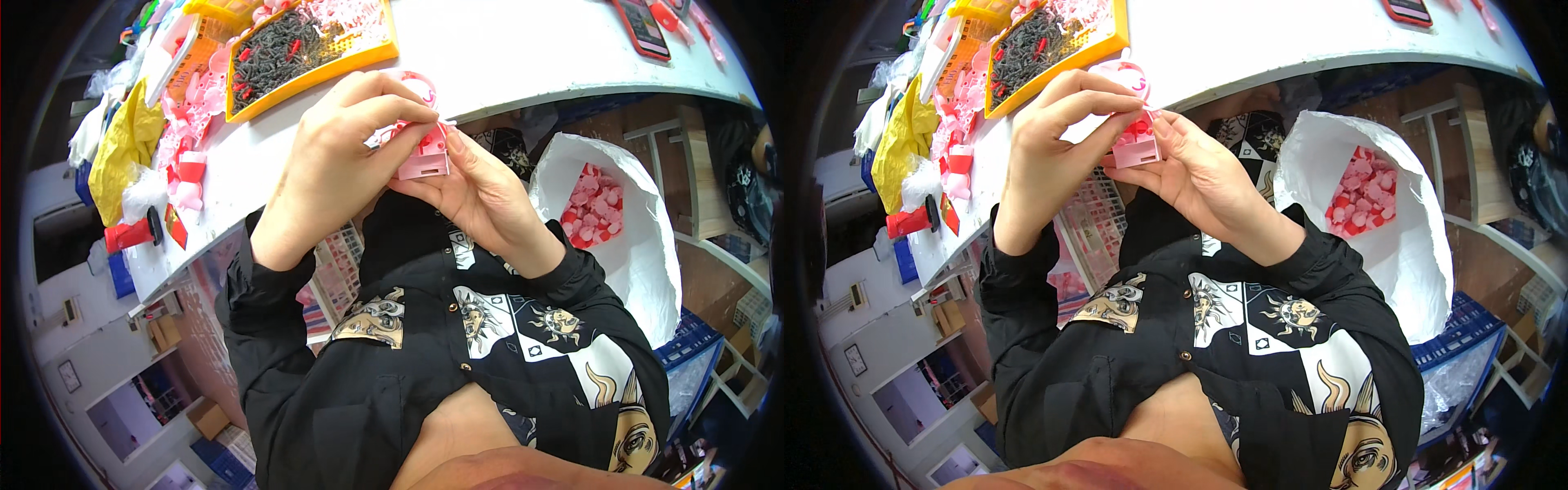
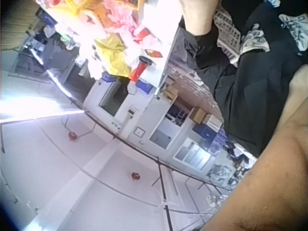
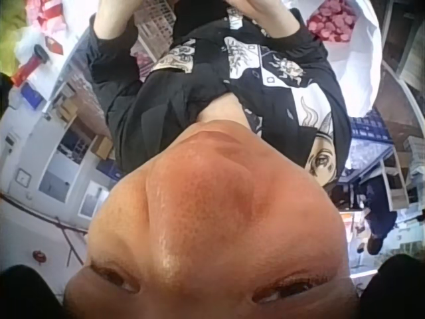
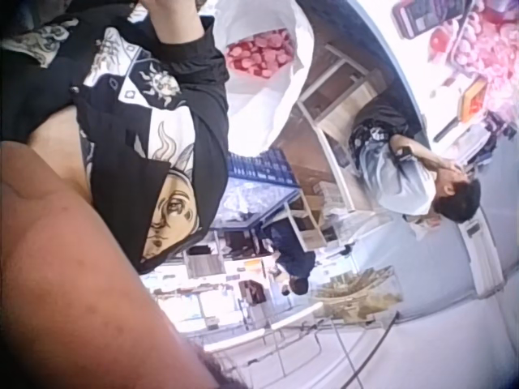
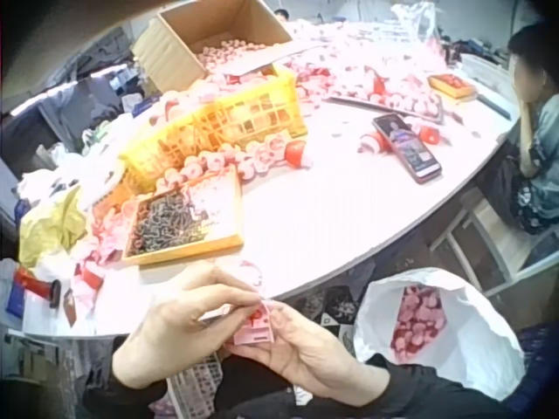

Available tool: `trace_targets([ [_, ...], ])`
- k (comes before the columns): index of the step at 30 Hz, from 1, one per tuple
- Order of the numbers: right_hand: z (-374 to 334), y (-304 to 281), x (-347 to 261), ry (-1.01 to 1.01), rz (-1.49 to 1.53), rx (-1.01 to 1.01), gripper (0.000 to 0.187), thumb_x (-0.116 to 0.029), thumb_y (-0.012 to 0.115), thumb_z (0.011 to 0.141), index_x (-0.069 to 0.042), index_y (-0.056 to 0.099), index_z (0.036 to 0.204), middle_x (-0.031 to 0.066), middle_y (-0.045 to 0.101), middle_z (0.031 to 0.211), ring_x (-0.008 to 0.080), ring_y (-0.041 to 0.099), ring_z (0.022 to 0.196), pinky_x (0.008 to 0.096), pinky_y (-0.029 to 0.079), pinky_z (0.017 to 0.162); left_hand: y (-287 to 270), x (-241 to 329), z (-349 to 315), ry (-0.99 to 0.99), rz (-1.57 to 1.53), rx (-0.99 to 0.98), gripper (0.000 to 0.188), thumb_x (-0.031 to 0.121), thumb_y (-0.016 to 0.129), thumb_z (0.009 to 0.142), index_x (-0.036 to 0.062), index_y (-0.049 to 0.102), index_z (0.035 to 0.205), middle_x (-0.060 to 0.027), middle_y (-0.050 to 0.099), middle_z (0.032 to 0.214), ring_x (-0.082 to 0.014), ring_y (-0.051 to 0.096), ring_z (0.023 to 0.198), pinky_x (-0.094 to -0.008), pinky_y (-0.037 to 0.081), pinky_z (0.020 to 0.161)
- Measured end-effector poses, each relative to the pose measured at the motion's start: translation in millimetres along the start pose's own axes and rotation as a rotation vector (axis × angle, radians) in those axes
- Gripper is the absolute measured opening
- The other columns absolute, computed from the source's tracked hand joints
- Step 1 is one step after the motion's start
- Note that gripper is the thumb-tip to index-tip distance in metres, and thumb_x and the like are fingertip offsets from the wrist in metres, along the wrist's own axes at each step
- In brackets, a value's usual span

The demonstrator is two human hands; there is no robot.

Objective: The person assembles small Peppa Pig plastic figurines by hand, joining toy components and plastic parts.

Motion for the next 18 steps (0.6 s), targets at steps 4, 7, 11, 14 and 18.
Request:
trace_targets([
  [4,0,-2,1,-0.004,-0.005,0.007,0.040,-0.030,0.039,0.103,0.001,0.039,0.128,0.0135,0.052,0.124,0.0216,0.054,0.117,0.0450,0.043,0.105,2,0,0,-0.002,0.015,-0.010,0.020,-0.005,0.070,0.074,0.0018,0.071,0.093,-0.0080,0.064,0.086,-0.0178,0.063,0.079,-0.0261,0.050,0.070],
  [7,0,0,0,-0.014,-0.004,0.009,0.038,-0.029,0.040,0.102,0.000,0.040,0.126,0.0133,0.053,0.124,0.0217,0.055,0.117,0.0453,0.043,0.105,1,-3,-2,-0.033,-0.030,0.011,0.021,-0.005,0.070,0.074,0.0019,0.071,0.093,-0.0073,0.064,0.084,-0.0173,0.063,0.080,-0.0257,0.050,0.071],
  [11,2,2,-3,-0.030,-0.013,-0.010,0.037,-0.028,0.041,0.102,-0.001,0.039,0.127,0.0137,0.053,0.124,0.0229,0.055,0.117,0.0458,0.044,0.104,0,-4,-3,-0.037,-0.066,0.049,0.021,-0.006,0.071,0.073,0.0017,0.071,0.093,-0.0074,0.065,0.084,-0.0167,0.063,0.079,-0.0257,0.050,0.071],
  [14,1,5,-4,-0.021,-0.001,-0.033,0.039,-0.028,0.042,0.102,-0.001,0.038,0.130,0.0145,0.052,0.126,0.0243,0.055,0.117,0.0460,0.044,0.103,-6,5,-1,0.038,-0.053,0.100,0.021,-0.007,0.071,0.072,0.0014,0.071,0.091,-0.0078,0.066,0.084,-0.0166,0.063,0.080,-0.0262,0.050,0.070],
  [18,2,6,-4,-0.019,-0.034,-0.045,0.041,-0.029,0.042,0.102,-0.001,0.037,0.131,0.0153,0.051,0.127,0.0252,0.055,0.117,0.0462,0.044,0.103,-8,8,0,0.057,-0.060,0.087,0.022,-0.009,0.070,0.071,0.0016,0.071,0.090,-0.0076,0.067,0.083,-0.0170,0.064,0.080,-0.0271,0.050,0.070],
])
Point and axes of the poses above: each hand's wrist, its own z-axis towards the middle knuckle, its own y-axis out of the palm, x = y × z, the point moved 9 cm from there along z, towards the middle knuckle
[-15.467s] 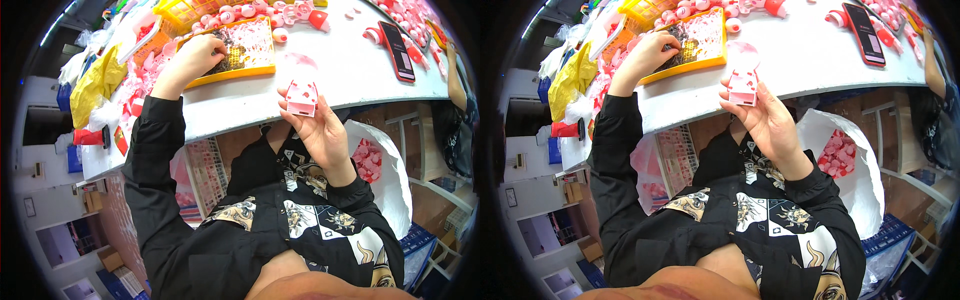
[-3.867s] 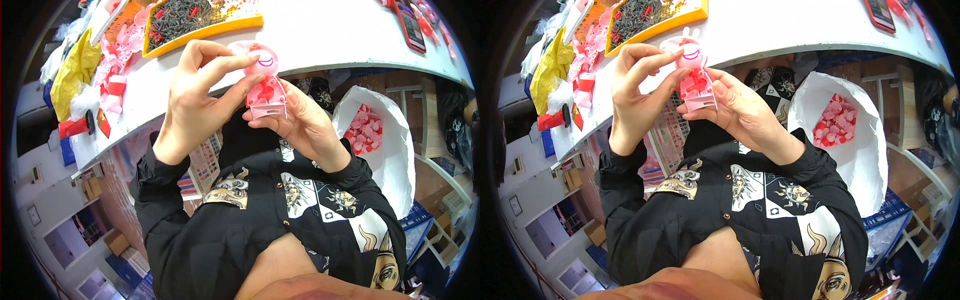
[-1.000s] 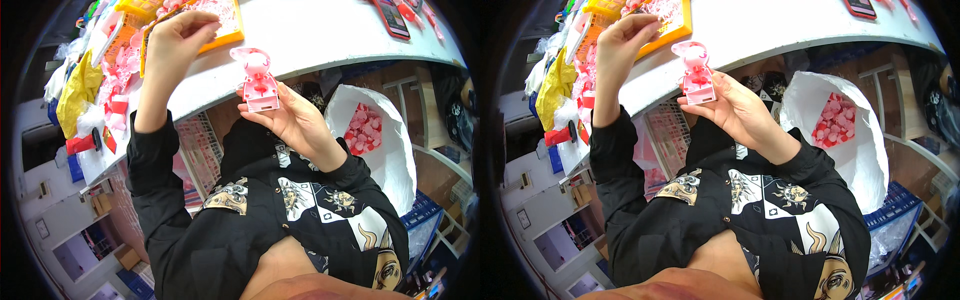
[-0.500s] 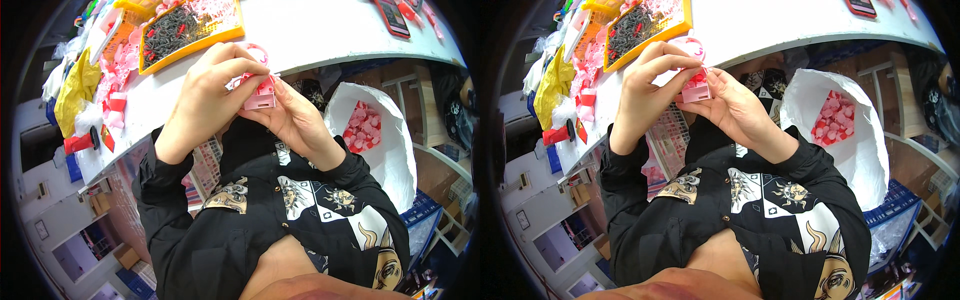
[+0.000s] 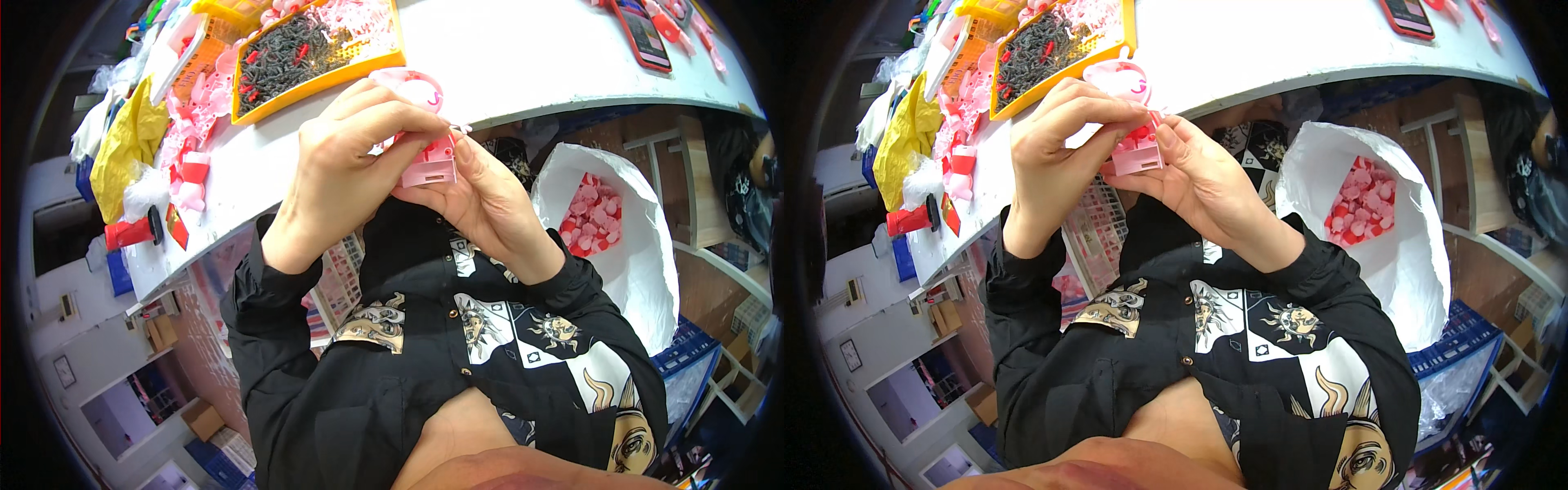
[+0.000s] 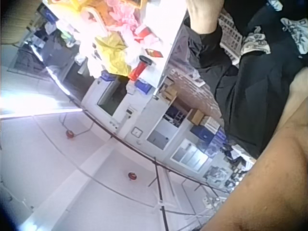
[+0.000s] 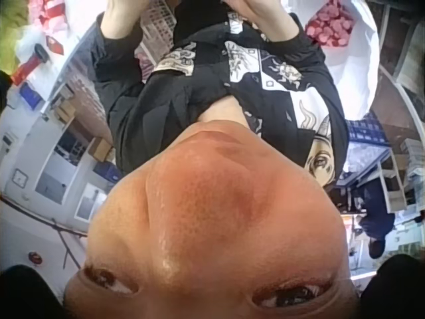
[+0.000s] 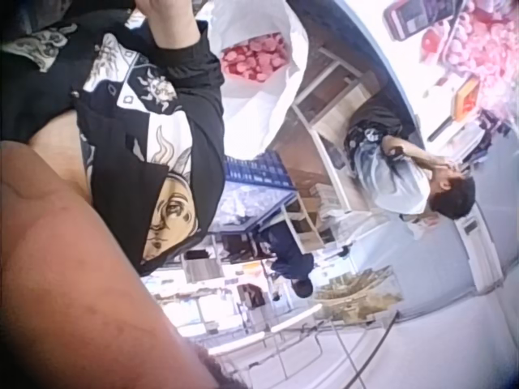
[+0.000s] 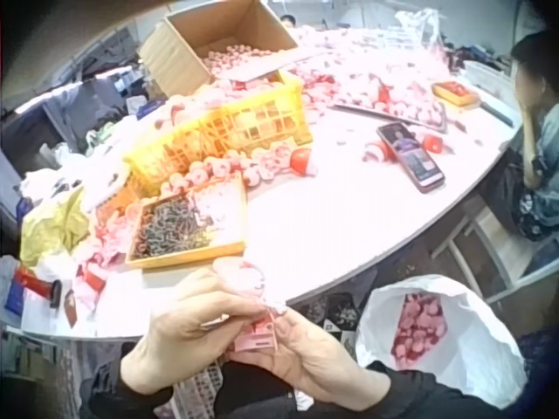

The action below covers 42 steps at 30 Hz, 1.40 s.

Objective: The person assembles small Peppa Pig plastic figurines by hand, joining toy components and plastic parts.

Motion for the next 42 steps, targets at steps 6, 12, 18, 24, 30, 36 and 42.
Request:
trace_targets([
  [6,-1,2,1,0.025,-0.017,-0.024,0.044,-0.032,0.040,0.102,-0.001,0.036,0.133,0.0152,0.051,0.127,0.0247,0.054,0.119,0.0456,0.044,0.102,2,9,0,0.058,0.122,-0.069,0.028,-0.008,0.069,0.069,0.0041,0.071,0.094,-0.0070,0.068,0.085,-0.0202,0.064,0.082,-0.0288,0.051,0.071],
  [12,1,-6,-9,-0.018,-0.029,0.021,0.047,-0.034,0.040,0.102,-0.001,0.038,0.135,0.0142,0.050,0.130,0.0235,0.051,0.121,0.0435,0.043,0.104,16,31,-9,0.197,0.405,-0.090,0.043,-0.001,0.067,0.072,0.0054,0.065,0.114,-0.0082,0.068,0.099,-0.0251,0.063,0.095,-0.0355,0.048,0.084],
  [18,0,-1,-10,-0.012,0.022,0.002,0.049,-0.034,0.038,0.102,0.001,0.035,0.136,0.0159,0.049,0.132,0.0261,0.052,0.122,0.0454,0.042,0.105,-19,12,-6,0.078,0.266,0.106,0.030,0.001,0.073,0.075,0.0021,0.067,0.105,-0.0090,0.066,0.102,-0.0263,0.060,0.098,-0.0345,0.046,0.086],
  [24,1,2,-3,0.003,0.018,0.016,0.047,-0.033,0.039,0.102,0.001,0.036,0.134,0.0148,0.051,0.128,0.0241,0.054,0.119,0.0449,0.043,0.104,-6,5,2,0.054,0.233,0.008,0.023,0.003,0.075,0.070,0.0067,0.070,0.093,-0.0059,0.059,0.090,-0.0231,0.054,0.091,-0.0330,0.044,0.079],
  [30,1,-3,3,0.025,0.002,0.026,0.045,-0.033,0.041,0.102,0.000,0.037,0.132,0.0147,0.051,0.127,0.0231,0.054,0.118,0.0449,0.044,0.104,1,0,7,0.029,0.261,-0.081,0.018,0.006,0.074,0.072,0.0064,0.070,0.089,-0.0055,0.056,0.091,-0.0237,0.052,0.092,-0.0337,0.044,0.081],
  [36,1,-9,-1,0.024,0.008,0.055,0.047,-0.033,0.041,0.102,0.000,0.036,0.134,0.0165,0.050,0.129,0.0266,0.053,0.119,0.0452,0.044,0.103,-2,-7,11,0.018,0.164,-0.105,0.017,0.006,0.072,0.076,0.0062,0.072,0.093,-0.0064,0.056,0.091,-0.0216,0.053,0.092,-0.0316,0.043,0.082],
  [42,-2,-13,-5,0.062,0.038,0.073,0.050,-0.033,0.037,0.102,0.001,0.033,0.139,0.0194,0.050,0.131,0.0348,0.054,0.119,0.0448,0.045,0.103,-81,-111,17,-0.242,0.011,0.200,0.016,0.014,0.067,0.088,0.0044,0.073,0.100,-0.0052,0.066,0.095,-0.0113,0.062,0.083,-0.0224,0.049,0.073],
])
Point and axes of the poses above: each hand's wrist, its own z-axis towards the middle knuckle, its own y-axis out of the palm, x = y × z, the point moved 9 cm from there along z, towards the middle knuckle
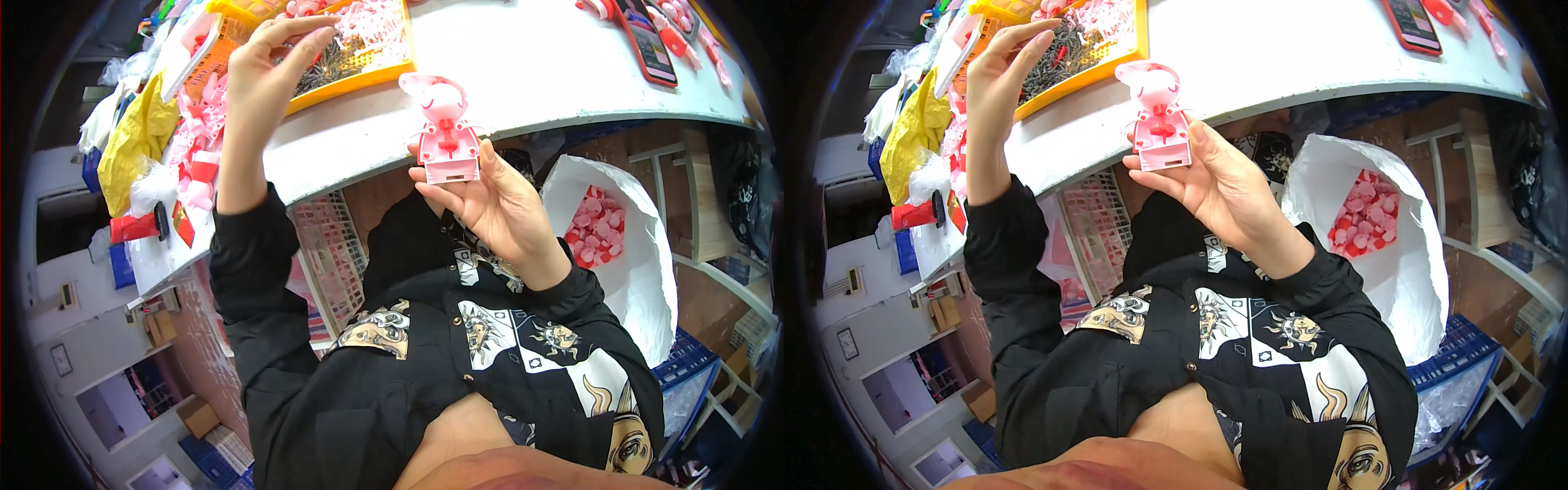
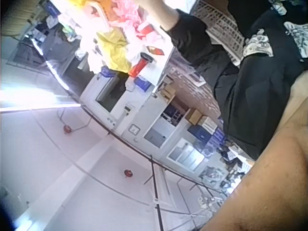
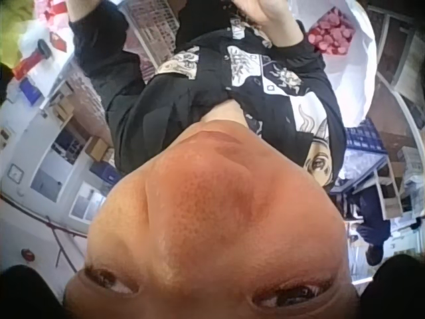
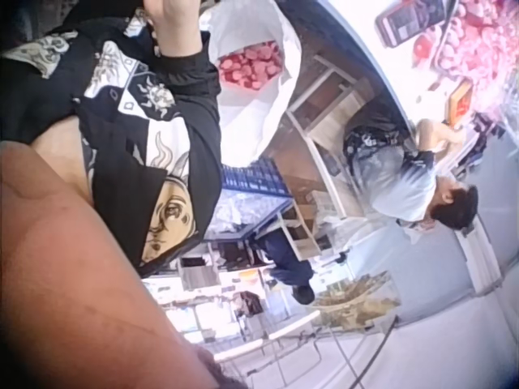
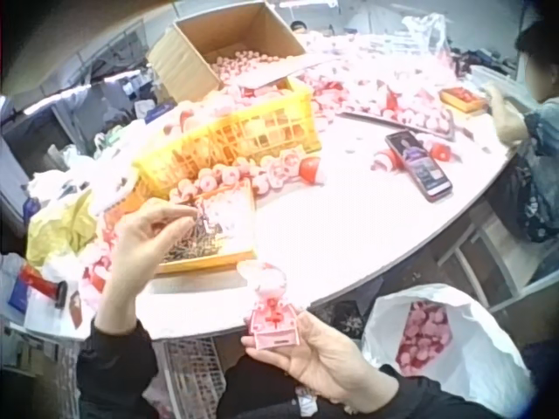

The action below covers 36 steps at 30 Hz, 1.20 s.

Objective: The person assembles small Peppa Pig plastic figurines by hand, joining toy components and plastic parts.

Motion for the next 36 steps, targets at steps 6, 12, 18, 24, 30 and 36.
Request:
trace_targets([
  [6,0,-2,2,0.009,0.032,0.002,0.050,-0.033,0.036,0.103,0.002,0.032,0.139,0.0200,0.050,0.131,0.0363,0.054,0.119,0.0444,0.046,0.102,30,-38,21,0.004,0.412,-0.208,0.018,0.017,0.068,0.085,0.0035,0.071,0.097,-0.0078,0.069,0.087,-0.0128,0.063,0.076,-0.0256,0.049,0.072],
  [12,-1,-5,0,-0.033,0.027,0.044,0.047,-0.031,0.038,0.102,0.004,0.039,0.134,0.0242,0.050,0.130,0.0406,0.053,0.118,0.0441,0.050,0.098,48,-43,29,-0.027,0.469,-0.305,0.021,0.021,0.069,0.084,0.0026,0.072,0.094,-0.0084,0.070,0.084,-0.0156,0.067,0.078,-0.0273,0.051,0.072],
  [18,0,-5,-1,-0.045,0.018,0.030,0.048,-0.032,0.039,0.102,0.003,0.037,0.136,0.0248,0.049,0.131,0.0404,0.053,0.119,0.0444,0.050,0.098,53,-67,25,-0.233,0.524,-0.392,0.025,0.025,0.072,0.082,0.0019,0.072,0.092,-0.0087,0.070,0.083,-0.0148,0.066,0.075,-0.0276,0.052,0.071],
  [24,0,-4,3,-0.026,0.007,0.018,0.049,-0.032,0.038,0.102,0.004,0.036,0.137,0.0257,0.047,0.133,0.0398,0.051,0.121,0.0437,0.049,0.100,44,-73,18,-0.229,0.435,-0.342,0.026,0.024,0.073,0.081,0.0003,0.071,0.092,-0.0074,0.070,0.082,-0.0124,0.064,0.073,-0.0249,0.051,0.070],
  [30,-1,-2,4,-0.017,-0.022,0.017,0.051,-0.034,0.038,0.102,0.003,0.034,0.137,0.0224,0.049,0.131,0.0371,0.053,0.119,0.0439,0.048,0.100,25,-73,13,-0.218,0.304,-0.230,0.016,0.014,0.071,0.083,0.0004,0.071,0.092,-0.0060,0.070,0.083,-0.0097,0.065,0.077,-0.0233,0.051,0.072],
  [36,-1,-1,8,-0.009,-0.016,0.003,0.053,-0.035,0.041,0.101,0.002,0.033,0.137,0.0190,0.052,0.128,0.0349,0.055,0.117,0.0446,0.047,0.101,20,-49,7,-0.144,0.219,-0.162,0.016,0.011,0.070,0.084,0.0019,0.072,0.097,-0.0053,0.070,0.085,-0.0106,0.066,0.080,-0.0229,0.051,0.073],
])
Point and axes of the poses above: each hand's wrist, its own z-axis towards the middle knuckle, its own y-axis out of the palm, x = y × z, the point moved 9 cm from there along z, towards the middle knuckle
